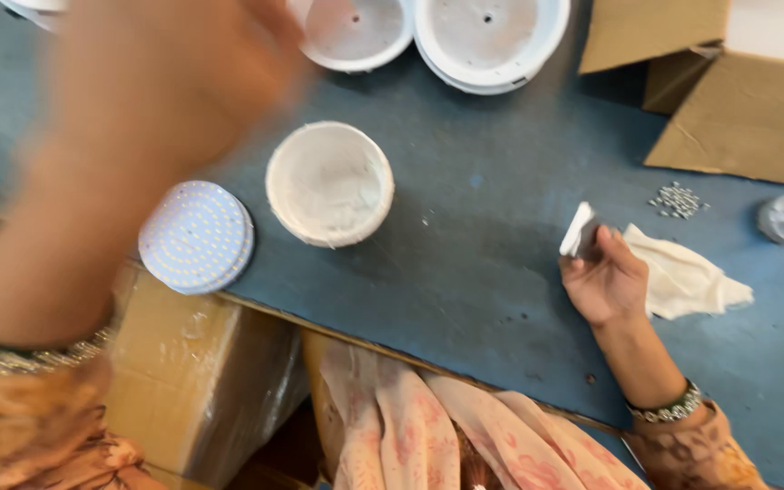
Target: The person applies thermal paste to several metal backplates using a metal spreader, then presses LED boards onto the plates and seats the assemblies into white plastic fixture housings.
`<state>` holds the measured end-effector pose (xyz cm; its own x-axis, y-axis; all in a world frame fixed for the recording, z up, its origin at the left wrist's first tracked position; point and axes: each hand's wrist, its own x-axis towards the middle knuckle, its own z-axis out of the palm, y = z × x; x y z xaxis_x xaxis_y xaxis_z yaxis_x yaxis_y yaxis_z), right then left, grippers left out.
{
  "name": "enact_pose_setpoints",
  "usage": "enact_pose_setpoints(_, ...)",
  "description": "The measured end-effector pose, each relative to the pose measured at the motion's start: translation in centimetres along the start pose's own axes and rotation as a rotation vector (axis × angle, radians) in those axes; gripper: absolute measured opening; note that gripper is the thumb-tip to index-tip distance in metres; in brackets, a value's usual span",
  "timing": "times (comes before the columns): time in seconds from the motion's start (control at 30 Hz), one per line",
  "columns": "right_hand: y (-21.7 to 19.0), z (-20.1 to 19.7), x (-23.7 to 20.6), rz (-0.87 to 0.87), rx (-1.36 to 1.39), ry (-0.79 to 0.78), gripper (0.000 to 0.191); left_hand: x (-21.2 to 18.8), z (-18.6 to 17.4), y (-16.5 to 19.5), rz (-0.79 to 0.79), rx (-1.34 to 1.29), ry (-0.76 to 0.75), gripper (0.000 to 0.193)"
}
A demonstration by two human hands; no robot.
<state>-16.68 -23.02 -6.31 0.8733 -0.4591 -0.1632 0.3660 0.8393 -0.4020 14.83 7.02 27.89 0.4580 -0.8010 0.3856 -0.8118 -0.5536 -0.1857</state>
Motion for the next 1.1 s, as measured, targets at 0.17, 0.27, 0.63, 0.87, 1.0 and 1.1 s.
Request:
enact_pose_setpoints(0.17,-2.3,2.0,-0.5,-0.053,0.034,-0.061,0.022,-1.3,10.6,12.0,0.338,-0.369,-0.183,0.046)
enact_pose_setpoints(0.27,-3.1,3.2,-0.8,-0.065,0.123,-0.038,0.022,2.1,18.0,16.8,0.335,-0.262,-0.208,0.069)
enact_pose_setpoints(0.63,-4.8,6.1,-1.9,-0.136,0.080,-0.133,0.021,8.6,22.4,22.2,-0.126,-0.117,0.243,0.020)
enact_pose_setpoints(0.87,-4.6,4.5,-2.0,-0.098,0.116,-0.239,0.021,4.1,22.5,20.5,0.034,-0.409,0.519,0.015)
enact_pose_setpoints(1.0,-5.7,3.5,-2.2,-0.143,0.115,-0.288,0.021,1.0,21.5,19.7,0.080,-0.567,0.580,0.019)
enact_pose_setpoints(1.1,-6.6,3.7,-2.7,-0.177,0.089,-0.373,0.019,-4.1,19.4,20.7,0.172,-0.570,0.546,0.021)
